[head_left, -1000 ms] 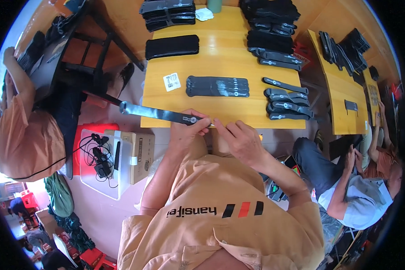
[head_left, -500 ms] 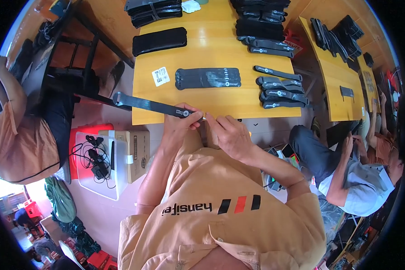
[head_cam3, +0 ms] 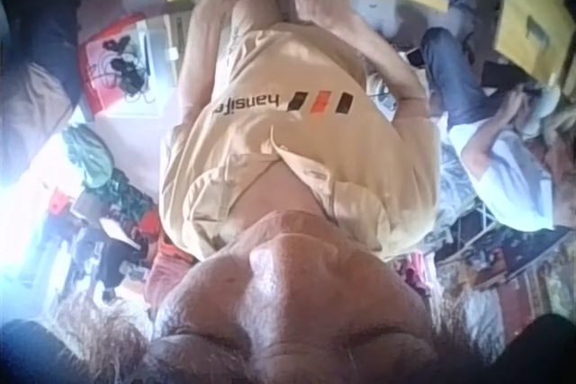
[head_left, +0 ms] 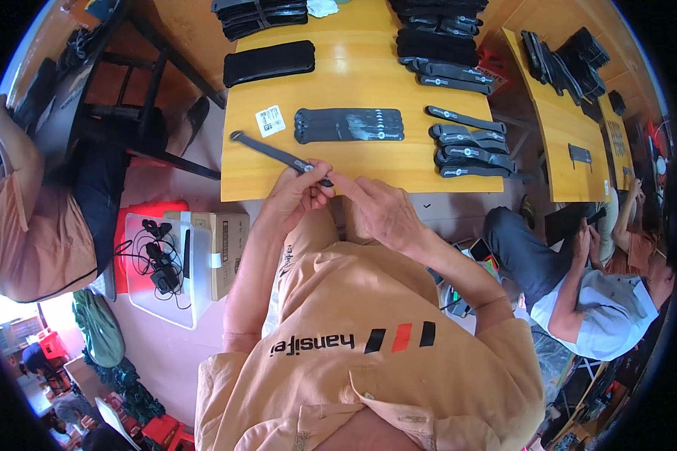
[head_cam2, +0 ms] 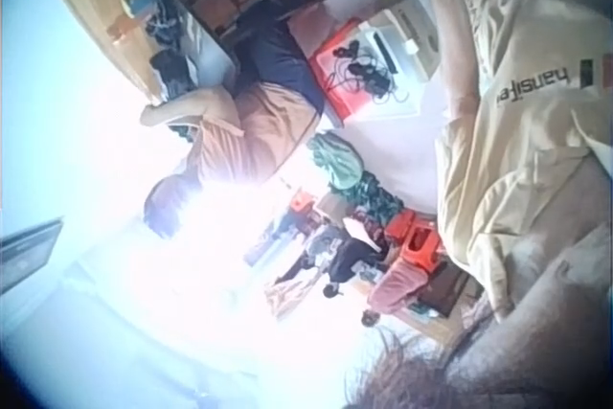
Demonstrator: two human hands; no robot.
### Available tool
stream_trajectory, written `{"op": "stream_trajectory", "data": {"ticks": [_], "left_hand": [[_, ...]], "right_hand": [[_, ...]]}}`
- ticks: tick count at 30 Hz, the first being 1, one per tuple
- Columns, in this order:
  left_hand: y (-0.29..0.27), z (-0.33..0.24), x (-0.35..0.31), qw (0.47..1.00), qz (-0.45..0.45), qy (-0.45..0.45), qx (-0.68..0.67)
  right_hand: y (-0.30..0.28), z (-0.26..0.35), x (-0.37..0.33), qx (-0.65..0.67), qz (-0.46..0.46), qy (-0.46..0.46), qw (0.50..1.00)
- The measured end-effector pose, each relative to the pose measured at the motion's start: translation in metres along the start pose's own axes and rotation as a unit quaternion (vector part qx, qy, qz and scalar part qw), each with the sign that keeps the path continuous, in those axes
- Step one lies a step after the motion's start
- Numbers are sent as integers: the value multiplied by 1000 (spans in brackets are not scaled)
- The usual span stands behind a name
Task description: The recorder is assembling black hardware handles by attaching components, inserting fasteners, and applying labels.
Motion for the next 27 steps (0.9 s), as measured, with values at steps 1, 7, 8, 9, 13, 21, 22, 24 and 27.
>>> {"op": "stream_trajectory", "data": {"ticks": [1,7,8,9,13,21,22,24,27], "left_hand": [[3,1,-1,999,30,-10,-13],[13,-8,-13,998,3,-6,59],[16,-8,-17,998,3,-7,60],[17,-13,-21,987,-24,34,155],[29,-18,-30,940,-48,163,297],[38,-22,-36,936,-47,171,305],[40,-23,-38,934,-41,180,306],[43,-24,-40,933,-39,180,310],[45,-25,-42,928,-35,185,321]], "right_hand": [[3,-1,-1,-3,5,-7,1000],[-4,-2,1,62,-5,33,997],[-4,-2,0,63,-5,34,997],[-3,-5,-1,108,-8,60,992],[-3,-7,0,238,-15,107,965],[1,-13,-10,392,56,214,893],[0,-12,-11,399,55,210,891],[0,-12,-12,422,38,205,882],[0,-14,-14,510,49,232,827]]}}
Point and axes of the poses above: each hand's wrist, its own x-axis towards the middle knuckle, its own y-axis out of the palm, z = x × y, the point moved 7 cm from there along x, towards the middle knuckle, and after that the axes turned 5 degrees about -x, right-handed, at the moved point
